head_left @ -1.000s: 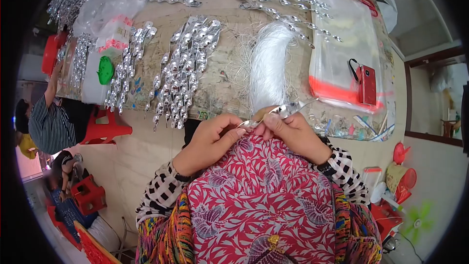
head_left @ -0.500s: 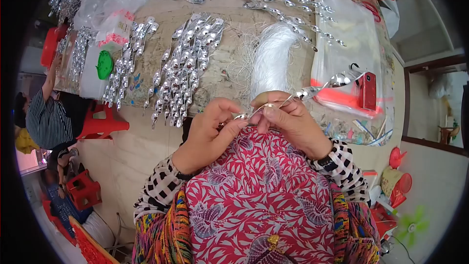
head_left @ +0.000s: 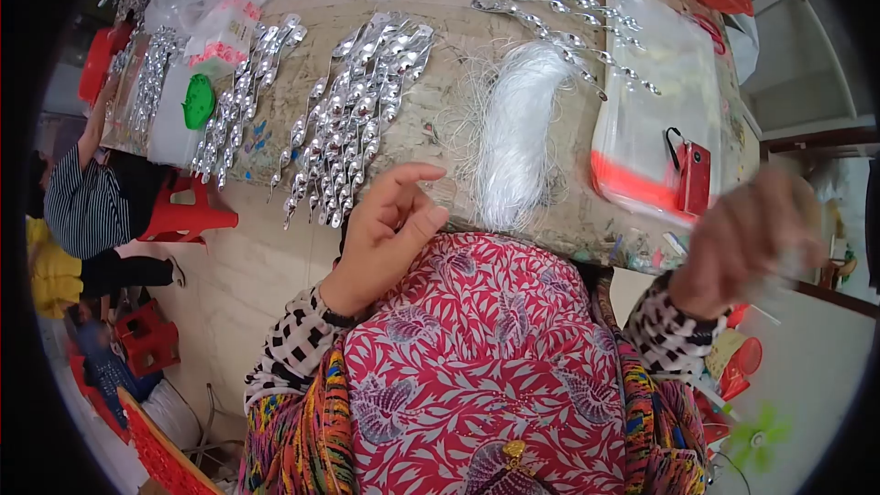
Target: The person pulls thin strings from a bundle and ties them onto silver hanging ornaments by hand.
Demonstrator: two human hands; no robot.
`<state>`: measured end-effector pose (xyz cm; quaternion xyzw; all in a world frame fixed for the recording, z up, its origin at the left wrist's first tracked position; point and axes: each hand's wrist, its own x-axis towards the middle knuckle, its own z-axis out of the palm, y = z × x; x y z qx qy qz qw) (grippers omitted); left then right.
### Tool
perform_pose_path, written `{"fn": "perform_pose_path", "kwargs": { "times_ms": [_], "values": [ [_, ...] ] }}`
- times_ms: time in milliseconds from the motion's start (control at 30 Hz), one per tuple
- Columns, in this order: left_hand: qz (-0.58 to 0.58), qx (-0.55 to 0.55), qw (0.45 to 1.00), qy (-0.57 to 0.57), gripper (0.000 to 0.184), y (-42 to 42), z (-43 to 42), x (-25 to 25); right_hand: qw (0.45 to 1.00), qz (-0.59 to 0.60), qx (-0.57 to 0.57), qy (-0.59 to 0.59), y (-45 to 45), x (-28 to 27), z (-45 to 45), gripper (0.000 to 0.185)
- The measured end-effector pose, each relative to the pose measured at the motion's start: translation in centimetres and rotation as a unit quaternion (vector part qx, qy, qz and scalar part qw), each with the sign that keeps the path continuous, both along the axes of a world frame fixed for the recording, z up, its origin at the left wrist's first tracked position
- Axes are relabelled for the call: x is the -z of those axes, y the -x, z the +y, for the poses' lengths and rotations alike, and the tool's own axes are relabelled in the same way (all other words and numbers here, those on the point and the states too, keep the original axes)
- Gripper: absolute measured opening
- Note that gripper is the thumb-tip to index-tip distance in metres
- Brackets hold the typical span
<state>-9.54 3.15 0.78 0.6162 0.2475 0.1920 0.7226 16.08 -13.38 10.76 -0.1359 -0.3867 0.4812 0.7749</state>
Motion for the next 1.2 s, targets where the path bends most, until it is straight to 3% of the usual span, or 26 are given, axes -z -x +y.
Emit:
{"fn": "perform_pose_path", "kwargs": {
  "times_ms": [33,100,167,233,367,600,900,1133,1200],
  "values": [
    [-0.001,-0.008,1.0,0.005,0.03,0.0,-0.1,0.6,0.998,-0.024,-0.064,-0.012,-1.7,-1.5,-1.2,0.016],
    [0.02,0.005,1.0,0.01,0.026,0.0,-0.3,1.0,0.996,-0.039,-0.076,0.005,-1.9,-2.5,-3.1,0.007],
    [0.042,0.015,0.999,0.012,0.023,0.0,-0.3,1.4,0.994,-0.052,-0.09,0.019,-1.9,-3.4,-2.8,0.01],
    [0.047,0.019,0.999,-0.016,0.021,0.0,-0.4,1.7,0.963,-0.091,-0.247,-0.051,-2.2,-4.3,0.3,0.02],
    [0.047,0.015,0.998,0.024,0.019,0.2,-0.3,1.5,0.949,-0.064,-0.283,-0.126,-1.0,-4.8,2.4,0.022],
    [0.063,0.014,0.998,0.021,0.017,0.2,-0.7,2.0,0.984,-0.01,-0.129,-0.119,1.1,-4.7,1.3,0.015],
    [0.084,0.044,0.995,-0.04,0.019,0.3,-0.3,2.7,0.99,0.036,0.044,-0.128,3.2,-4.4,-0.3,0.011],
    [0.079,0.037,0.996,-0.005,0.019,0.4,-0.5,2.9,0.992,-0.022,0.063,-0.104,2.5,-3.7,0.4,0.008],
    [0.085,0.039,0.995,-0.019,0.019,0.4,-0.4,2.9,0.99,-0.091,0.086,-0.068,2.3,-3.1,0.4,0.007]
  ]
}}
